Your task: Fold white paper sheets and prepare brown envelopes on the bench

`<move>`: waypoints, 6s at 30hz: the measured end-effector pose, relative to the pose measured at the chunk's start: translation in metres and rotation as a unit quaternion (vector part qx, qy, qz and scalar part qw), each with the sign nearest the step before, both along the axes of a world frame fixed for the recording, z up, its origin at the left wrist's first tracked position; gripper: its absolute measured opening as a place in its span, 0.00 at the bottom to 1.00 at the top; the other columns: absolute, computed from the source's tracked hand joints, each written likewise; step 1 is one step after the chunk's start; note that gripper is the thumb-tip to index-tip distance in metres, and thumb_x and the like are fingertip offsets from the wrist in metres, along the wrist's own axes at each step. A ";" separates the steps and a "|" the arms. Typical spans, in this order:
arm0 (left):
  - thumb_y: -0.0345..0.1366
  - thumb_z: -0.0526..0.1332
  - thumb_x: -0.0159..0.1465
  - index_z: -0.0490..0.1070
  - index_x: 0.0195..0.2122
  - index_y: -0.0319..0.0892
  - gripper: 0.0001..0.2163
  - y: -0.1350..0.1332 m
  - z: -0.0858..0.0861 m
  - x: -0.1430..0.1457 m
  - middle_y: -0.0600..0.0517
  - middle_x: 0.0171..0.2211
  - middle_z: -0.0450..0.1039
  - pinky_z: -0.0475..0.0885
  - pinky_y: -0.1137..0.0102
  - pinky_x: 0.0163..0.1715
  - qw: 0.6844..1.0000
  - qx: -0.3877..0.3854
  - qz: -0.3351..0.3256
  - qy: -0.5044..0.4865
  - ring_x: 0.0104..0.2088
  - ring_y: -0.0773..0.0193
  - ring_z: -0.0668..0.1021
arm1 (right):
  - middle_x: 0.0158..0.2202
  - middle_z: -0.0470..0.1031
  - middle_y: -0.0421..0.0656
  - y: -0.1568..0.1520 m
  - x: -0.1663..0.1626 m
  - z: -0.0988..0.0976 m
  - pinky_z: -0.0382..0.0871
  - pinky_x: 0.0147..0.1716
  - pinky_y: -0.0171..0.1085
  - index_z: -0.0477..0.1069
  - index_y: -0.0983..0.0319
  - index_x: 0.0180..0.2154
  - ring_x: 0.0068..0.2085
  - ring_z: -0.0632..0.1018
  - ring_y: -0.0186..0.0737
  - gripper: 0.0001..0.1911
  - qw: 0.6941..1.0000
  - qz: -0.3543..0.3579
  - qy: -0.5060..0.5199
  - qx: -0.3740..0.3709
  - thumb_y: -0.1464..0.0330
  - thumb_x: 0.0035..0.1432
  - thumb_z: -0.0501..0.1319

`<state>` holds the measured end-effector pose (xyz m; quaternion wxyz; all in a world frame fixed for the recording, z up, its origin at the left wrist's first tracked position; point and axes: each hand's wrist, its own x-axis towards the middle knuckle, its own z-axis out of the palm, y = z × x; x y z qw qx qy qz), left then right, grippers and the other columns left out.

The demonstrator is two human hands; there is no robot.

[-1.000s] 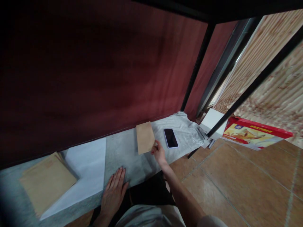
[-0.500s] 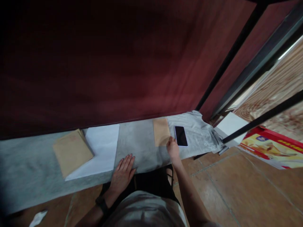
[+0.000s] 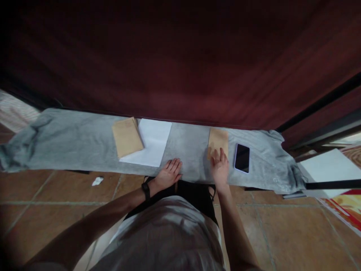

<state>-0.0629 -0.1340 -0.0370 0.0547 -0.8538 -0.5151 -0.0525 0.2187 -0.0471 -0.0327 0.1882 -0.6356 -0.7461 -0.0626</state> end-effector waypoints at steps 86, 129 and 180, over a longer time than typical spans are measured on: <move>0.29 0.47 0.69 0.64 0.65 0.37 0.24 0.081 0.022 -0.053 0.43 0.67 0.64 0.56 0.54 0.70 0.978 0.024 0.184 -0.091 0.69 0.54 0.62 | 0.48 0.79 0.53 0.024 -0.071 -0.024 0.73 0.46 0.46 0.68 0.63 0.60 0.47 0.79 0.52 0.28 0.928 0.026 0.353 -0.115 0.67 0.59 0.53; 0.50 0.53 0.72 0.51 0.70 0.31 0.34 -0.002 -0.003 -0.016 0.34 0.71 0.51 0.54 0.54 0.70 0.995 -0.013 0.060 -0.072 0.72 0.50 0.54 | 0.69 0.60 0.57 -0.038 -0.066 -0.031 0.54 0.67 0.55 0.54 0.70 0.70 0.69 0.61 0.54 0.30 0.994 0.105 0.010 -0.002 0.62 0.73 0.48; 0.42 0.61 0.65 0.79 0.42 0.43 0.11 0.030 0.033 -0.067 0.48 0.43 0.82 0.76 0.65 0.48 0.898 -0.212 0.140 -0.359 0.44 0.58 0.82 | 0.40 0.83 0.46 -0.033 -0.013 0.004 0.76 0.43 0.41 0.79 0.60 0.42 0.42 0.83 0.47 0.17 0.939 0.125 0.266 -0.177 0.58 0.68 0.55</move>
